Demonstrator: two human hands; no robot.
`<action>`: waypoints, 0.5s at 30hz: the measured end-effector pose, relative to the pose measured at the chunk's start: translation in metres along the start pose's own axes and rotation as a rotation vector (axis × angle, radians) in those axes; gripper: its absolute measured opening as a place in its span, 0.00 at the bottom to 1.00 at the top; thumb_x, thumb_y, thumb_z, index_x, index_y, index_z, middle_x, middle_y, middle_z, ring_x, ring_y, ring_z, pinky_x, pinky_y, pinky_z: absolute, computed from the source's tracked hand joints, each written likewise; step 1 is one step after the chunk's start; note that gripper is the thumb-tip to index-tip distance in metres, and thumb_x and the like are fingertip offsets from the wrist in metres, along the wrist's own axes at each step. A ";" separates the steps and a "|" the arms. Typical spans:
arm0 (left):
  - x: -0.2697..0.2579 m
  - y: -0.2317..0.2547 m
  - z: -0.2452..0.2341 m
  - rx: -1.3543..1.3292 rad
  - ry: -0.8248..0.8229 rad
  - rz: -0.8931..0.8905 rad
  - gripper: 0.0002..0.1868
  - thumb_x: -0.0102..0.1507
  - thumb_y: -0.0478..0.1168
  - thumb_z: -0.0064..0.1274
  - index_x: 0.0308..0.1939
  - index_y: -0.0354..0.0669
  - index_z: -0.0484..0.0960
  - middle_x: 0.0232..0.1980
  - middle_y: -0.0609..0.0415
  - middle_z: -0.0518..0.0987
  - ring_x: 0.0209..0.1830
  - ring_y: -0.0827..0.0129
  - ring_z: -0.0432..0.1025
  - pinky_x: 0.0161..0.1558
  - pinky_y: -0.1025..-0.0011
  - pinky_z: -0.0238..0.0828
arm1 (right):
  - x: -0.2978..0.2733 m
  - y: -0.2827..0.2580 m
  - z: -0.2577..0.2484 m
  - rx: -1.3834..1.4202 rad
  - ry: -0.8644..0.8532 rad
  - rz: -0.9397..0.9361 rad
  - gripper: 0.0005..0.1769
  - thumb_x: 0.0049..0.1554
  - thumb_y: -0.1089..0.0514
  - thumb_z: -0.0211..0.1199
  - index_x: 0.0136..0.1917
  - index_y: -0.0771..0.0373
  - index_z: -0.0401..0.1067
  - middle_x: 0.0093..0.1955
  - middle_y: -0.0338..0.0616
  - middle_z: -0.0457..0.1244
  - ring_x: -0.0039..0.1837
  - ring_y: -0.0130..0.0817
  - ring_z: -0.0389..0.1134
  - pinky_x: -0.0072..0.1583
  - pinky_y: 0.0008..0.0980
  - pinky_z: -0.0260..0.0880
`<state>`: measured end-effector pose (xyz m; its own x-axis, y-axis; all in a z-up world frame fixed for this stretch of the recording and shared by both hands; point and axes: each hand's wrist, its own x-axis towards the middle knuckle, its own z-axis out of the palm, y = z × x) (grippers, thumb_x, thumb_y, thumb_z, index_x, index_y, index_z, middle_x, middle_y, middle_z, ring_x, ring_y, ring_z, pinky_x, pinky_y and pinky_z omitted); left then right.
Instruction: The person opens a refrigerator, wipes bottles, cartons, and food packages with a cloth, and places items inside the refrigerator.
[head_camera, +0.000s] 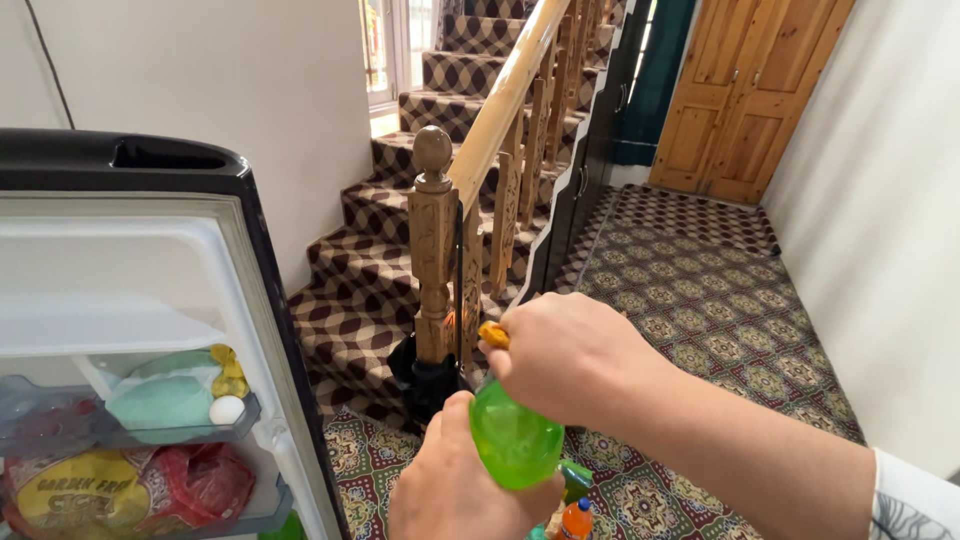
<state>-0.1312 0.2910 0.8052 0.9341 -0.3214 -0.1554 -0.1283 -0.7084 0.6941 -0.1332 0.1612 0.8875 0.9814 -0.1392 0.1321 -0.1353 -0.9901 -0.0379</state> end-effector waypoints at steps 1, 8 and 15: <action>0.004 -0.004 0.006 0.001 0.003 -0.001 0.57 0.43 0.56 0.71 0.72 0.54 0.59 0.59 0.55 0.75 0.57 0.57 0.77 0.59 0.59 0.74 | 0.003 0.006 0.003 0.015 -0.071 0.033 0.20 0.57 0.42 0.55 0.43 0.58 0.79 0.44 0.52 0.70 0.50 0.53 0.72 0.53 0.49 0.71; 0.033 -0.022 0.034 -0.162 0.110 0.041 0.57 0.37 0.55 0.78 0.67 0.51 0.65 0.49 0.53 0.79 0.50 0.64 0.82 0.58 0.68 0.76 | 0.027 0.055 0.054 0.993 -0.325 0.310 0.31 0.64 0.36 0.52 0.48 0.68 0.78 0.38 0.48 0.69 0.41 0.40 0.68 0.48 0.43 0.70; 0.028 -0.004 0.012 -0.497 0.357 0.032 0.51 0.35 0.54 0.78 0.60 0.53 0.72 0.44 0.55 0.87 0.46 0.67 0.83 0.51 0.66 0.77 | 0.007 0.034 0.152 2.038 0.213 0.099 0.23 0.64 0.48 0.52 0.61 0.67 0.73 0.57 0.49 0.67 0.58 0.34 0.67 0.60 0.33 0.65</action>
<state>-0.1089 0.2769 0.7895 0.9973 -0.0462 0.0565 -0.0677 -0.2964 0.9526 -0.1105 0.1299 0.7363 0.9336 -0.3284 0.1435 0.2868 0.4446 -0.8486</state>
